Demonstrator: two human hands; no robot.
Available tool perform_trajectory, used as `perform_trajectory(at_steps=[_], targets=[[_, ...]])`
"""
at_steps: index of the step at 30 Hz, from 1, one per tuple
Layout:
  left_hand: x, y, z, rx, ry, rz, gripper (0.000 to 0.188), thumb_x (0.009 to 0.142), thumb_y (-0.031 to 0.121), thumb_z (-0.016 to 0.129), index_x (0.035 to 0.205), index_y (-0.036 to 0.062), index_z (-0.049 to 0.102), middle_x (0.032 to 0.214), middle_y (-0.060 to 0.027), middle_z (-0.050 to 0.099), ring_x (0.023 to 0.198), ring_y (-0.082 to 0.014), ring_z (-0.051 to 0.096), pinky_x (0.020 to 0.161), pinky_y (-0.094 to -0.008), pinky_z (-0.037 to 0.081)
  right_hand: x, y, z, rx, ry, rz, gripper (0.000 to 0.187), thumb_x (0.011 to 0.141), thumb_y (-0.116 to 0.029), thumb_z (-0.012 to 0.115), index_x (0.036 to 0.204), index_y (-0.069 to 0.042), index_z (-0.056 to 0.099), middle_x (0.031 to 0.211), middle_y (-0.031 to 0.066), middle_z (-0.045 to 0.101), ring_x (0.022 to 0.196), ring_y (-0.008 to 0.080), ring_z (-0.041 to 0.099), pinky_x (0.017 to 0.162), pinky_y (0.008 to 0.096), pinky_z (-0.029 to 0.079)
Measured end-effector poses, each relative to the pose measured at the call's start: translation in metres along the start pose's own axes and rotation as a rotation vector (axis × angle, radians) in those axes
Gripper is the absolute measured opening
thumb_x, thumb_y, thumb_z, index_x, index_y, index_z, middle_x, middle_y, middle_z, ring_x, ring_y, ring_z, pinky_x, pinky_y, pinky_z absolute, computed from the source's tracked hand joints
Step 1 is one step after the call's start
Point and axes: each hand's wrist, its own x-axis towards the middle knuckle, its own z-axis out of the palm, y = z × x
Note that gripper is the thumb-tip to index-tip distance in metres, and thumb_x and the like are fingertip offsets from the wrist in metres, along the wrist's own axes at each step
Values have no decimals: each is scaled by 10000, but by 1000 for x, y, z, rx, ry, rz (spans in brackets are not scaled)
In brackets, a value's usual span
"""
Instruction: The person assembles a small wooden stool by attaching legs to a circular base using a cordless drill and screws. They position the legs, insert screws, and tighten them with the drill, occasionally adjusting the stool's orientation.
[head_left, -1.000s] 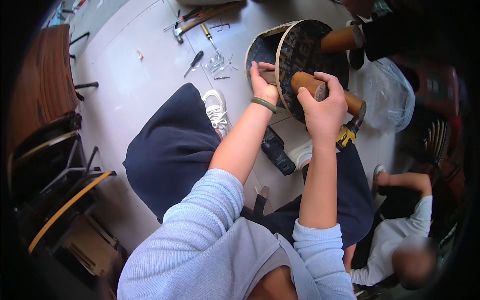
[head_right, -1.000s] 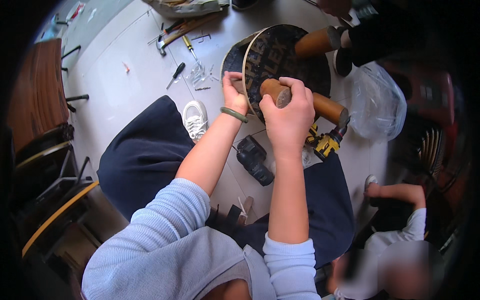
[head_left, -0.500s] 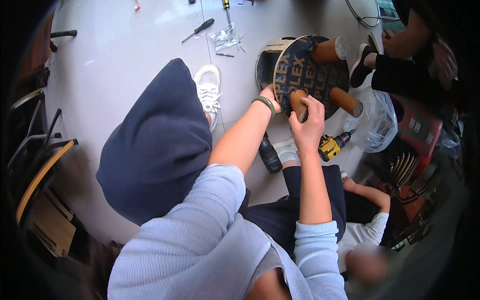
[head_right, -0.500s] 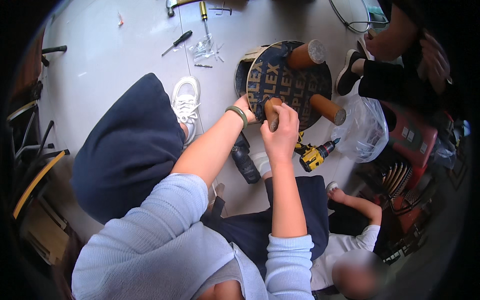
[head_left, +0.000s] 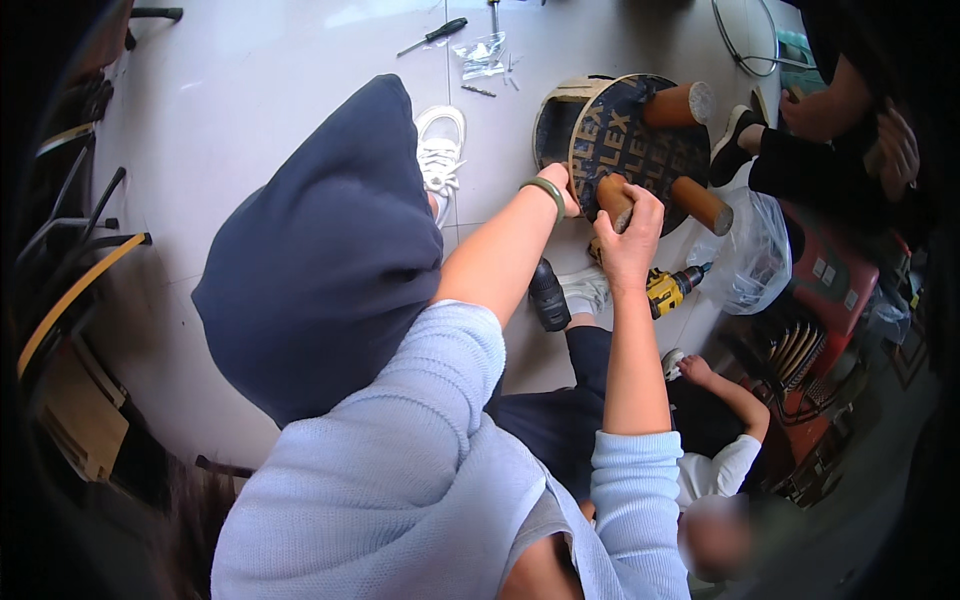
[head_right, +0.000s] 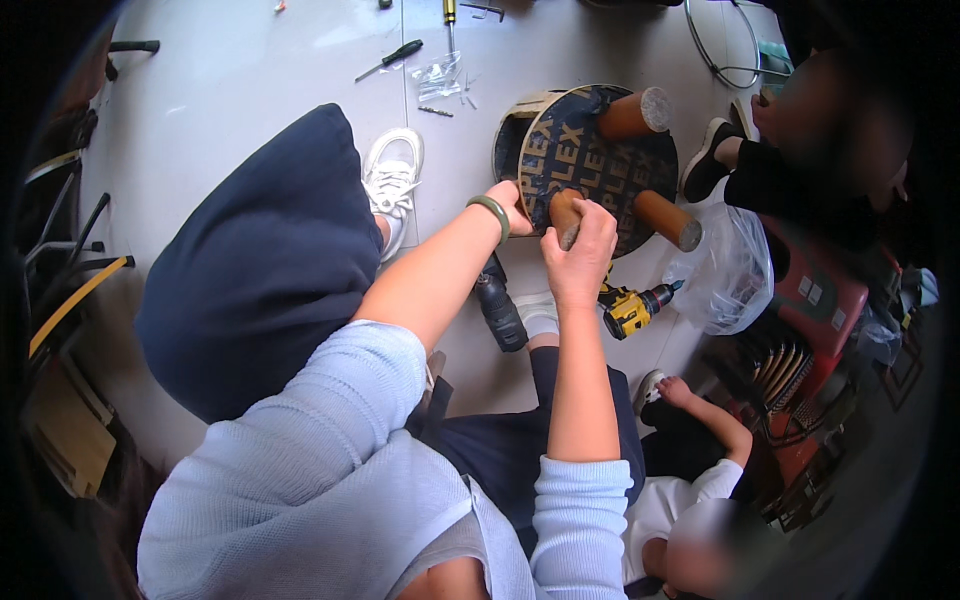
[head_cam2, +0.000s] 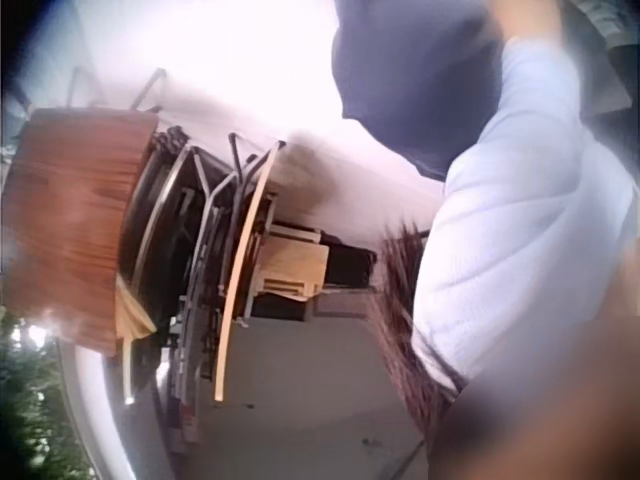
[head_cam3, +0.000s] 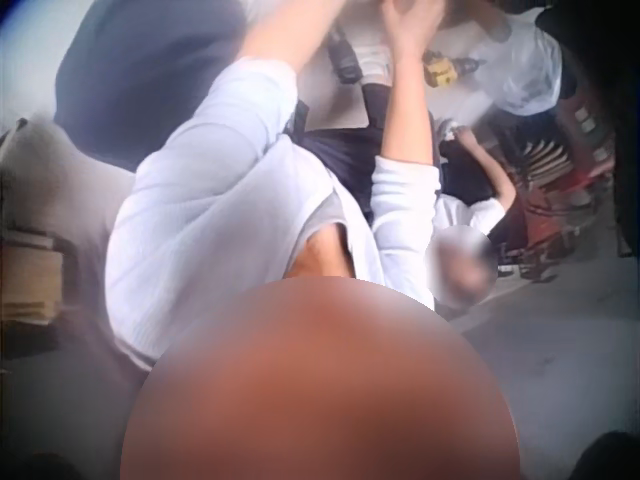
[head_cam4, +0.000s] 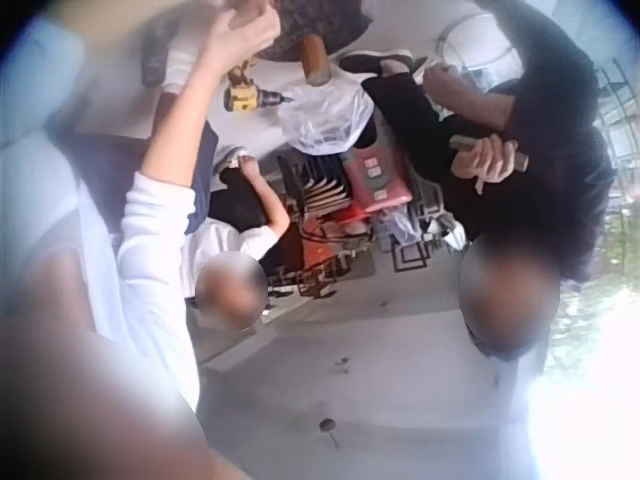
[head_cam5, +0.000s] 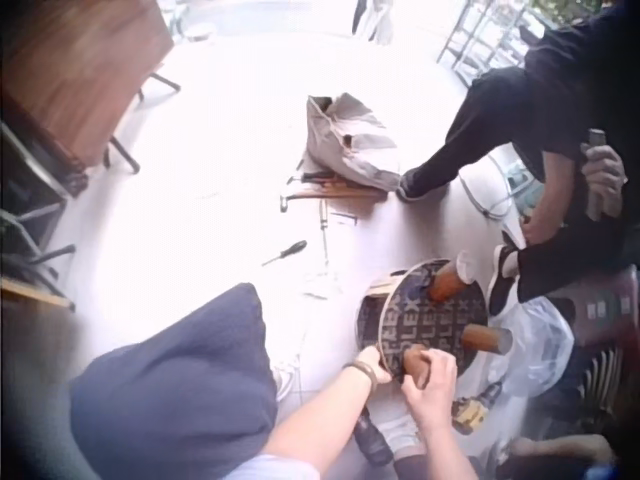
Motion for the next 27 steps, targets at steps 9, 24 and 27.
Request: perform_trajectory(at_steps=[9, 24, 27], targets=[[31, 3, -5, 171, 375, 131, 371, 961, 209, 335, 1161, 24, 587, 1220, -113, 607, 1097, -263, 588, 990, -428, 441, 2, -3, -3, -71, -60, 20, 495, 696, -100, 703, 1147, -73, 501, 1169, 149, 493, 1133, 353, 471, 991, 421, 391], [-113, 112, 32, 437, 140, 966, 179, 897, 155, 469, 719, 151, 492, 576, -21, 452, 463, -136, 443, 377, -323, 332, -122, -9, 6, 269, 209, 398, 508, 860, -426, 633, 1163, -28, 545, 1066, 179, 570, 1028, 346, 528, 896, 430, 402], [-104, 91, 28, 516, 246, 835, 73, 829, 92, 484, 792, 46, 527, 594, -77, 511, 472, -208, 503, 388, -321, 375, -160, -20, 20, -87, -260, 462, 740, 652, -507, 777, 1236, -127, 528, 1207, 165, 556, 1173, 343, 494, 1005, 476, 346]])
